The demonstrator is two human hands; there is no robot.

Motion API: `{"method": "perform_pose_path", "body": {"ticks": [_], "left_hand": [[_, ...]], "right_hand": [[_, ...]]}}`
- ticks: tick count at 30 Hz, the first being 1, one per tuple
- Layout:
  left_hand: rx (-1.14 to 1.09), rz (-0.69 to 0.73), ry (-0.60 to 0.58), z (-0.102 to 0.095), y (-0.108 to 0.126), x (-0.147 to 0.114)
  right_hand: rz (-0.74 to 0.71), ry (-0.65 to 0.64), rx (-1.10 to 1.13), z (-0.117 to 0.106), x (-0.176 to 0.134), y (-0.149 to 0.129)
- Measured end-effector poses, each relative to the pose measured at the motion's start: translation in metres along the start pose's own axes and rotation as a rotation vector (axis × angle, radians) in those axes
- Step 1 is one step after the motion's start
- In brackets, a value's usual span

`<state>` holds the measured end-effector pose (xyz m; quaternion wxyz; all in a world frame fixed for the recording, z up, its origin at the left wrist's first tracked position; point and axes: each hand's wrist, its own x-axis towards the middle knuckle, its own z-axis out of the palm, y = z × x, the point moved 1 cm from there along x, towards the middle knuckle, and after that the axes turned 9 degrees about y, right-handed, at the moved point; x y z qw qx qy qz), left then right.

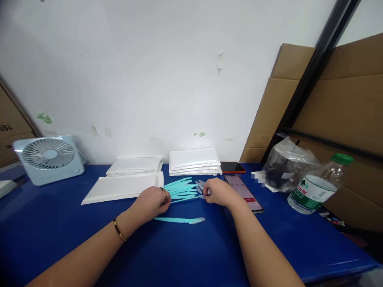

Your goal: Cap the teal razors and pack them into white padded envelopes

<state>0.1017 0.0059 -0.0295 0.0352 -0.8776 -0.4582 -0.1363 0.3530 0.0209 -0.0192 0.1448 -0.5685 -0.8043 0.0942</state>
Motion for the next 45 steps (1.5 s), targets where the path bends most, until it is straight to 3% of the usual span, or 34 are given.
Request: {"method": "perform_pose_path", "body": {"ticks": [9,20,28,35,41,43,45], "left_hand": [[-0.174,-0.003,-0.056,0.0,-0.018,-0.004],[-0.18,-0.003,-0.059,-0.003,-0.017,-0.004],[-0.181,-0.011,-0.063,-0.002,-0.017,-0.004],[-0.248,0.008,-0.048,-0.001,-0.014,-0.004],[-0.394,0.046,-0.136,-0.005,-0.008,-0.009],[-0.374,0.056,-0.103,-0.004,-0.009,-0.008],[-0.302,0.073,-0.027,-0.002,-0.011,-0.006]], "right_hand": [[0.014,-0.108,0.171,-0.004,-0.004,0.006],[-0.052,-0.116,0.212,0.001,0.0,-0.001],[0.006,-0.143,0.257,-0.004,-0.002,0.001],[-0.038,-0.15,0.342,0.007,0.0,-0.006],[-0.051,-0.332,0.454,0.009,-0.004,-0.006],[-0.058,-0.223,0.384,0.006,-0.002,-0.005],[-0.089,-0.004,0.262,0.003,0.001,-0.004]]}}
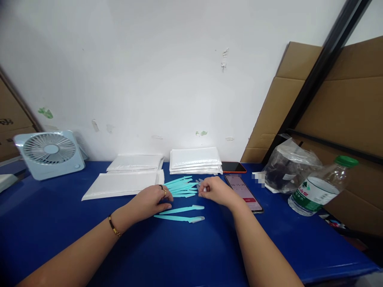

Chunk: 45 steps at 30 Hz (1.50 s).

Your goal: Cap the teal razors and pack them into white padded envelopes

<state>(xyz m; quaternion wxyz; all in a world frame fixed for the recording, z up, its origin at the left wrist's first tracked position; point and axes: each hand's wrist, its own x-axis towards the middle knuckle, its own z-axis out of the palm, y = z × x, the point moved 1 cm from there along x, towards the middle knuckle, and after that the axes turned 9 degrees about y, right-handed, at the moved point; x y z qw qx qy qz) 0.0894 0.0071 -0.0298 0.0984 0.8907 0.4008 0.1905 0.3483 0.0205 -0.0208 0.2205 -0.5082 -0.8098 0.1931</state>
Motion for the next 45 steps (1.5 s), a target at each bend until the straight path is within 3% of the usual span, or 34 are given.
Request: {"method": "perform_pose_path", "body": {"ticks": [2,4,8,13,18,24,32,40,42,45], "left_hand": [[0.085,0.038,0.047,0.002,-0.001,0.003],[0.157,0.074,0.055,0.005,0.0,0.005],[0.245,0.116,0.082,0.007,0.006,0.006],[0.31,0.127,0.093,0.007,0.006,0.005],[0.328,0.151,0.11,0.007,0.003,0.006],[0.378,0.158,0.097,0.005,0.004,0.006],[0.335,0.137,0.095,0.005,0.001,0.006],[0.091,0.093,0.069,0.014,-0.002,0.006],[0.064,0.103,0.056,0.014,-0.002,0.005],[0.102,0.123,0.107,0.012,0.002,0.005]], "right_hand": [[-0.034,0.154,-0.125,0.001,0.004,0.001],[-0.036,0.187,-0.203,0.005,0.008,0.003],[-0.035,0.157,-0.261,0.01,0.009,0.004],[0.029,0.101,-0.214,0.0,0.002,0.005],[-0.126,0.063,-0.169,-0.006,0.0,0.006],[-0.165,-0.018,-0.154,0.0,0.004,0.006],[-0.168,-0.021,-0.11,0.003,0.004,0.004],[-0.208,-0.061,0.001,0.017,0.007,-0.008],[-0.2,-0.072,0.027,0.011,0.005,-0.007],[-0.12,0.011,0.022,-0.01,-0.001,0.003]]}}
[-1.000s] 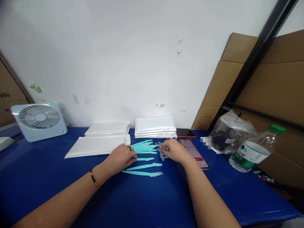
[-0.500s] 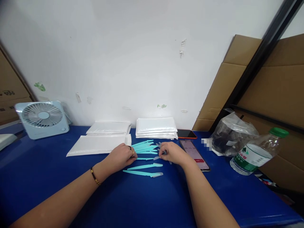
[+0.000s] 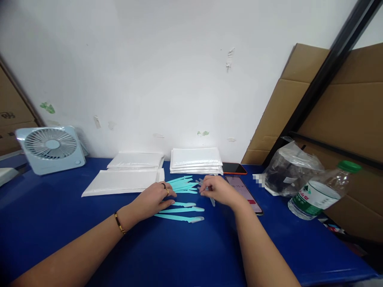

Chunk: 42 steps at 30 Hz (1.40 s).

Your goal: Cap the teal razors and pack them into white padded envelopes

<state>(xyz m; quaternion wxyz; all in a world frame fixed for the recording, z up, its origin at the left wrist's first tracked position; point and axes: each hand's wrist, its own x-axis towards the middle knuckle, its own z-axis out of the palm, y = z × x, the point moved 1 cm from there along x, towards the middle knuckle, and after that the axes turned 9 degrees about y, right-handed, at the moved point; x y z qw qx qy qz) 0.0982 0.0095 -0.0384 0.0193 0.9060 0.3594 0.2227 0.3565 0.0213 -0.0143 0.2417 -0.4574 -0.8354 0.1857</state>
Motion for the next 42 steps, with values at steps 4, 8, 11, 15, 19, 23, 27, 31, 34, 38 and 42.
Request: {"method": "perform_pose_path", "body": {"ticks": [4,8,11,15,19,23,27,31,34,38,42], "left_hand": [[0.157,0.031,0.046,0.0,0.006,0.0],[0.222,0.058,0.015,0.001,0.014,-0.001],[0.211,0.081,0.01,0.0,0.019,-0.002],[0.19,0.093,0.014,0.001,0.023,-0.003],[0.174,0.079,-0.003,0.001,0.024,-0.003],[0.144,0.073,-0.024,-0.002,0.025,-0.004],[0.045,0.085,-0.055,-0.004,0.024,-0.006],[0.009,0.078,-0.062,-0.004,0.023,-0.007],[0.01,0.078,-0.059,-0.005,0.023,-0.007],[0.007,0.068,-0.062,-0.006,0.023,-0.007],[-0.015,0.072,-0.065,-0.005,0.024,-0.007]], "right_hand": [[0.108,-0.016,-0.091,-0.021,-0.009,0.016],[0.114,-0.142,-0.143,-0.016,-0.008,0.021],[0.139,-0.124,-0.151,-0.006,-0.004,0.018],[0.218,-0.102,-0.135,0.001,-0.002,0.016],[0.25,-0.09,-0.167,0.002,-0.002,0.018],[0.249,-0.065,-0.144,0.005,0.0,0.015],[0.197,-0.046,-0.11,0.012,0.004,0.008],[0.203,-0.071,-0.089,0.012,0.003,0.009],[0.263,-0.097,-0.092,0.005,0.001,0.015],[0.291,-0.125,-0.074,0.0,-0.001,0.016],[0.245,-0.14,-0.028,0.007,0.001,0.009]]}}
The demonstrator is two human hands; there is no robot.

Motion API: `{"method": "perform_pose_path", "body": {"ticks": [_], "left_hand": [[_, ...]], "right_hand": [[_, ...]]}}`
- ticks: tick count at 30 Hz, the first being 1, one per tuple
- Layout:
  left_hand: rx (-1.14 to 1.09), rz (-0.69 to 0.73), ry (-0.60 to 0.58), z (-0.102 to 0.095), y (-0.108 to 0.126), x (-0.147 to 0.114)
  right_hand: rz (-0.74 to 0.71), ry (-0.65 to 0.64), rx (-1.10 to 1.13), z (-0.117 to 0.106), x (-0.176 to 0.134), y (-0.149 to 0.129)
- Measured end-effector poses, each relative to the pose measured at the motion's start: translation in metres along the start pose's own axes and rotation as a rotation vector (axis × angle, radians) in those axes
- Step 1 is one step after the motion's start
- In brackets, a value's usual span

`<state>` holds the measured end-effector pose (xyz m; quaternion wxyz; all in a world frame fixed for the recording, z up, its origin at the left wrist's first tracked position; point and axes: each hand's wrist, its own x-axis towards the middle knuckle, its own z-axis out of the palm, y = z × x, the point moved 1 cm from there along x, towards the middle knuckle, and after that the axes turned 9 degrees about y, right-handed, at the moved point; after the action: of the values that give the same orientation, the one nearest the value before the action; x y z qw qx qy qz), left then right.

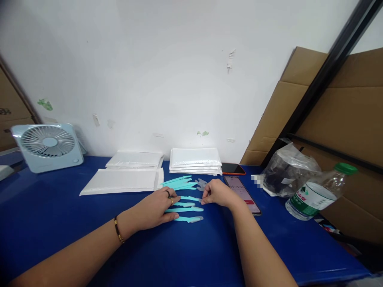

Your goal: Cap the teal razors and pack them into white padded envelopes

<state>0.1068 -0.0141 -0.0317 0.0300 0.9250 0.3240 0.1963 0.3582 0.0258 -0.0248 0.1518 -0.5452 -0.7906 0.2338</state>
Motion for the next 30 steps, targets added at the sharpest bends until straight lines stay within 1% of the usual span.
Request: {"method": "perform_pose_path", "body": {"ticks": [6,9,11,12,13,16,18,20,22,25,30], "left_hand": [[-0.071,0.03,0.007,-0.001,0.002,0.0],[-0.104,0.042,-0.023,-0.001,0.004,0.0],[-0.118,0.037,-0.032,0.0,0.004,0.0],[-0.119,0.028,-0.026,0.001,0.003,-0.001],[-0.116,0.015,-0.012,0.003,0.002,-0.001],[-0.075,-0.021,0.041,0.007,-0.002,-0.001],[-0.041,-0.029,0.068,0.01,-0.006,-0.001],[-0.007,-0.04,0.083,0.013,-0.009,-0.002],[0.032,-0.057,0.082,0.016,-0.011,-0.002],[0.079,-0.073,0.057,0.019,-0.013,-0.003],[0.074,-0.063,0.027,0.016,-0.011,-0.002]], "right_hand": [[-0.035,0.056,-0.002,0.014,0.006,-0.007],[-0.063,0.033,0.025,0.017,0.007,-0.01],[-0.098,-0.002,0.043,0.015,0.005,-0.011],[-0.109,0.0,0.048,0.012,0.004,-0.01],[-0.106,0.027,0.049,0.008,0.002,-0.008],[-0.028,0.187,0.005,-0.007,-0.001,0.005],[0.023,0.239,-0.06,-0.014,-0.002,0.014],[0.028,0.232,-0.131,-0.017,-0.002,0.019],[0.004,0.209,-0.16,-0.015,-0.001,0.02],[-0.026,0.162,-0.111,-0.009,0.001,0.017],[0.001,0.103,-0.052,-0.005,0.002,0.014]]}}
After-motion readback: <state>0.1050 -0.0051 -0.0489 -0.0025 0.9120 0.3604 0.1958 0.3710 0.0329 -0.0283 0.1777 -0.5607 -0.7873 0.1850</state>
